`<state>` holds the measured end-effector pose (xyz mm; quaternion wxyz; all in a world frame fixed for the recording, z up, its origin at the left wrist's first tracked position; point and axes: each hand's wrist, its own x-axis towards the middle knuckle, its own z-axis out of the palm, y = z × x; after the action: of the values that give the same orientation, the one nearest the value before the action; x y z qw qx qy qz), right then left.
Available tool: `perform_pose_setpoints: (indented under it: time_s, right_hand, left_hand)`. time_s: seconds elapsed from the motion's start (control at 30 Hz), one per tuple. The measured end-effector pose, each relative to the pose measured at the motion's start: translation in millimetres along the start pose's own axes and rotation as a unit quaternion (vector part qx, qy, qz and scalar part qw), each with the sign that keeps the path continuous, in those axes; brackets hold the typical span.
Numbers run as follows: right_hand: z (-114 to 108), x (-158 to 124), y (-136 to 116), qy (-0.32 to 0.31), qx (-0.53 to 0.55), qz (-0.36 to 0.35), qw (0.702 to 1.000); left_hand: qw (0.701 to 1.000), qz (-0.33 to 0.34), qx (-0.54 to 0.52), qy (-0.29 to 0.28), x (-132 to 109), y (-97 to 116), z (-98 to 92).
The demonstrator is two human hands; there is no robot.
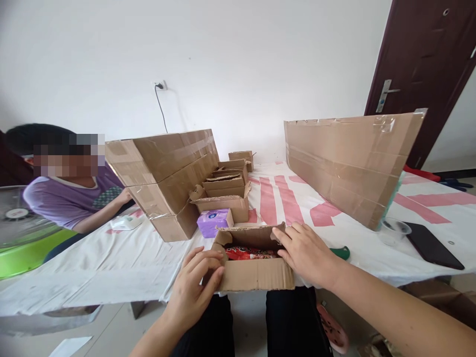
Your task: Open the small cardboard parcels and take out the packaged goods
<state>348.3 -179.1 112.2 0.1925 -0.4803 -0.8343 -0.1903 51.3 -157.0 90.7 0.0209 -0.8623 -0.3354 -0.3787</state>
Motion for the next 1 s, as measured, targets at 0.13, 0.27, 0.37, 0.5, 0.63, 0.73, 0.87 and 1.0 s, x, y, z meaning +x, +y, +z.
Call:
perform_pose_setpoints:
  time_s: [0.13,0.27,0.37,0.5,0.63,0.73,0.87,1.0]
  right_hand:
    - [-3.7,13.2,-1.7,-0.046,0.065,-0.018,0.997]
    - [-2.1,25.4,1.2,-0.078,0.078,0.006,0.994]
    - [4.0,32.2,5.2,-0.115,0.059,0.061,0.990]
    - [10.8,40.0,8.2,-0.165,0.039,0.089,0.982]
    - [11.7,45.1,5.5,-0.158,0.025,0.084,0.984]
    - [12.3,44.4,4.0,-0.137,0.004,0.088,0.987]
    - [14.8,37.4,7.6,-0.075,-0.045,0.098,0.991]
    - [14.0,33.3,10.0,-0.057,-0.077,0.081,0.992]
  left_hand:
    - [0.989,-0.018,-0.017,-0.146,32.0,-0.4,-9.3]
    - [0.960,-0.001,-0.019,-0.280,63.3,-16.5,-6.5]
    - [0.963,-0.005,0.012,-0.269,74.0,-32.4,-1.0]
    - [0.959,-0.032,0.027,-0.281,75.2,-45.1,5.3]
    - [0.953,-0.039,0.035,-0.300,75.8,-45.7,8.1]
    - [0.944,-0.044,0.051,-0.324,77.8,-43.1,8.4]
    - [0.926,-0.061,0.092,-0.360,80.8,-38.8,7.6]
    - [0.915,-0.061,0.141,-0.373,89.6,-35.0,1.8]
